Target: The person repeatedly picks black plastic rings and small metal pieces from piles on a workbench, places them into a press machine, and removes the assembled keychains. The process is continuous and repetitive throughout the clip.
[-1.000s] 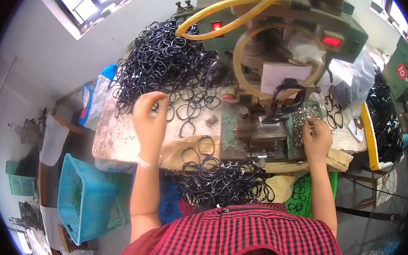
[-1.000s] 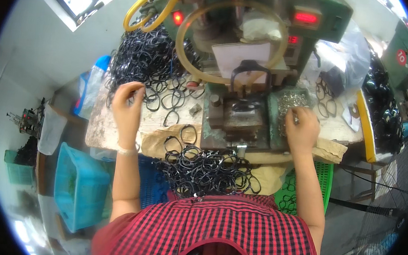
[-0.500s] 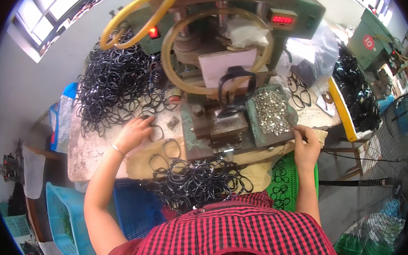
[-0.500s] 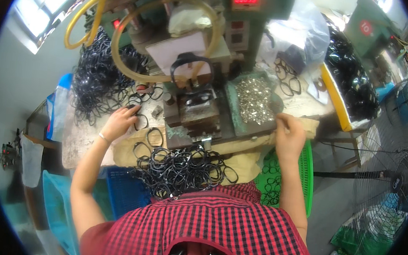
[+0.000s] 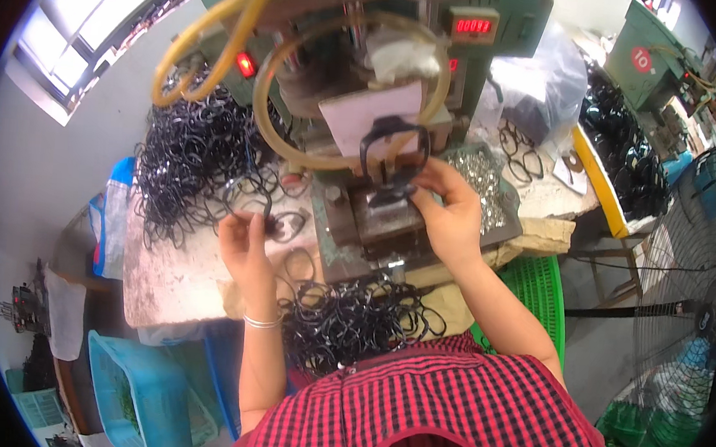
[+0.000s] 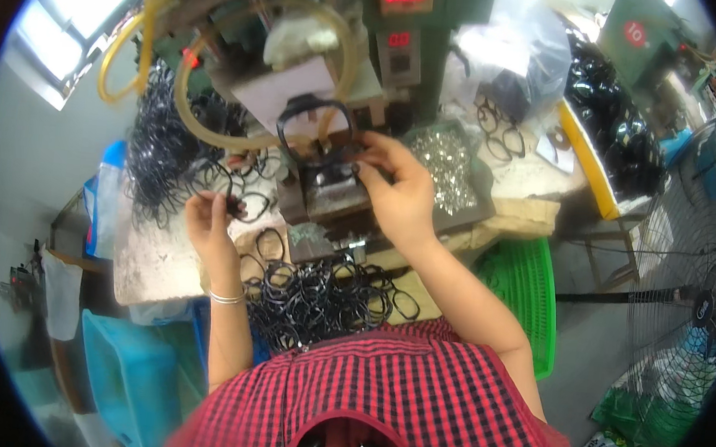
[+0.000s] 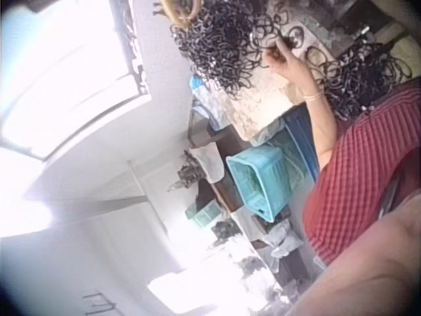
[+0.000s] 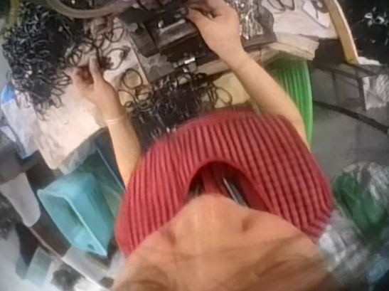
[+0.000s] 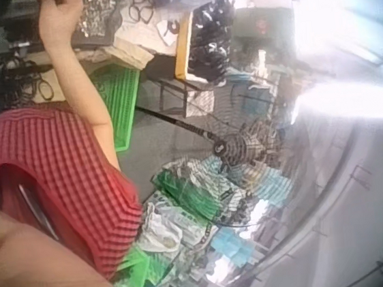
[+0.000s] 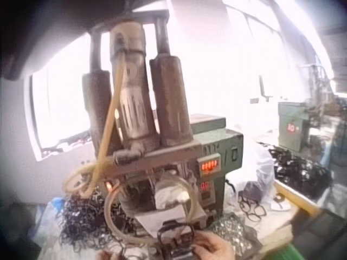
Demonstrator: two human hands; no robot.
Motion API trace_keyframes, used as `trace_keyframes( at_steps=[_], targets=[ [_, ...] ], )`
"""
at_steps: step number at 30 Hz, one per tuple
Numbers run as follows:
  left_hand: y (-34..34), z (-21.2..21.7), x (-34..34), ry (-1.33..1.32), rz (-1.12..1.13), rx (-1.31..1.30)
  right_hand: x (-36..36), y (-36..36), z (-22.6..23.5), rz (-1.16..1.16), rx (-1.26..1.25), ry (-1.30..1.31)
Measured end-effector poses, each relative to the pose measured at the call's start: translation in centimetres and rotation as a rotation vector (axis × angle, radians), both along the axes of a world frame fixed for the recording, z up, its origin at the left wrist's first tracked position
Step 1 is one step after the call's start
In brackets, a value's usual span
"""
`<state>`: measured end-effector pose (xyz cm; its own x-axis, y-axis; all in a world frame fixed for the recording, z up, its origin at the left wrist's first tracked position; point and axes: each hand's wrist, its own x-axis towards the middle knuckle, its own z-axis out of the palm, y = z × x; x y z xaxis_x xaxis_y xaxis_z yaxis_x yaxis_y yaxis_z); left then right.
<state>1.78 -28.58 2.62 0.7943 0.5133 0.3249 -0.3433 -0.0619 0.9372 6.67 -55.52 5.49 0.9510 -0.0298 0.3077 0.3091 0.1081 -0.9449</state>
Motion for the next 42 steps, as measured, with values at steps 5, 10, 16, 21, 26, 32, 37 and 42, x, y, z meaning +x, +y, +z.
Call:
trace_keyframes(
  at_steps=[5,10,16,21,26,32,37,42],
  targets=[
    [-4.5,7.3,-0.5,-0.451,-0.035,0.172,0.0,0.0,1.0,0.170,0.174,0.134],
    [-4.7,10.6,0.9,-0.444,-0.074,0.198,-0.9,1.9,3.2,0.278,0.378,0.229],
    [-5.9,9.9,-1.4,-0.347,-0.128,0.257,-1.6,1.1,4.5,0.256,0.070,0.194],
    [-6.5,12.6,-2.7,-0.465,-0.190,0.221,1.8,-6.6,-2.2,-0.535,-1.286,-0.228],
    [-5.6,12.0,1.0,-0.377,-0.206,0.256,1.1,-9.0,-6.8,-0.478,-1.033,-0.258],
    [-5.7,11.7,1.6,-0.458,-0.281,0.246,2.0,-8.2,-8.5,-0.502,0.213,0.136],
    [-6.4,12.3,-1.3,-0.360,-0.131,0.216,3.4,-6.6,-7.6,-0.515,-0.346,0.001],
    [-4.3,10.9,-2.7,-0.329,-0.085,0.237,2.2,-7.9,-5.3,-0.519,-0.724,-0.102]
  ],
)
